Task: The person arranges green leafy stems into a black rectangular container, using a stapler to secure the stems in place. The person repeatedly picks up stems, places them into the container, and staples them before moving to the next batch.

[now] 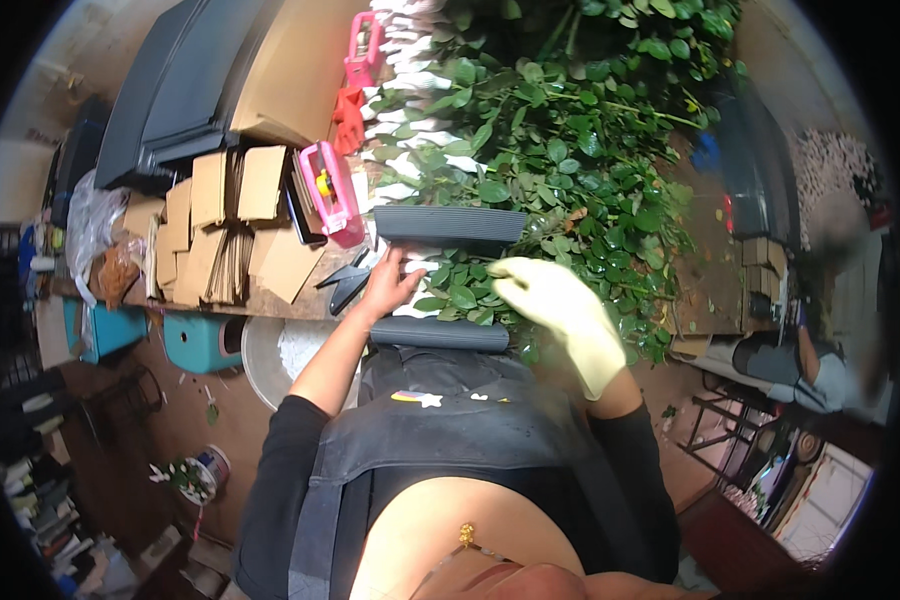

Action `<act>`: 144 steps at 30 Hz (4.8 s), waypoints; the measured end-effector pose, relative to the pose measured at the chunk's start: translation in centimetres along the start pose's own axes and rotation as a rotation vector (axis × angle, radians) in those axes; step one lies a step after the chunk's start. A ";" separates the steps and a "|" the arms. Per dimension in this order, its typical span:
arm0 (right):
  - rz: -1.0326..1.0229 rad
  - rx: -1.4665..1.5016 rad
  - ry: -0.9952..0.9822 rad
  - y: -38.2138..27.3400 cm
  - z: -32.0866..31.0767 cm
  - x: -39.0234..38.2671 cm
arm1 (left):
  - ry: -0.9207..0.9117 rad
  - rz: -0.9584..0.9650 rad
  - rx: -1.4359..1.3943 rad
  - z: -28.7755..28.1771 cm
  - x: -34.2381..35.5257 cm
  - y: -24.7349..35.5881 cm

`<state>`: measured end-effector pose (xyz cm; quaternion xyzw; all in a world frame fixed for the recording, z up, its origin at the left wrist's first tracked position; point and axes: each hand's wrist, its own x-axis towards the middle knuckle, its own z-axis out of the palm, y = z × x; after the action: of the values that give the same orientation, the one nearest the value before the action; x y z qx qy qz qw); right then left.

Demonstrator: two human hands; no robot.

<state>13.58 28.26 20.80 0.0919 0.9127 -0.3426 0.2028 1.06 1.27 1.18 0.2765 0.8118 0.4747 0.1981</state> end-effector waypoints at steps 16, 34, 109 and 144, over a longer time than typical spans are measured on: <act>-0.036 -0.624 0.276 5.4 13.5 11.6 | 0.098 -0.340 -0.176 -0.8 1.8 2.8; 0.175 -0.500 -0.021 2.9 11.4 11.1 | 0.026 -0.217 0.134 -0.8 0.5 0.3; -0.176 -0.424 -0.421 -0.9 17.3 13.5 | -0.188 -0.499 0.921 -13.0 -17.5 -4.2; -0.235 -0.459 -0.062 -0.5 13.4 11.7 | -0.106 -0.005 0.071 -1.8 -2.5 -1.6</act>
<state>6.98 19.33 6.85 -0.0736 0.9643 -0.1503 0.2052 1.47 -2.15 0.77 0.3060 0.8172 0.4298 0.2323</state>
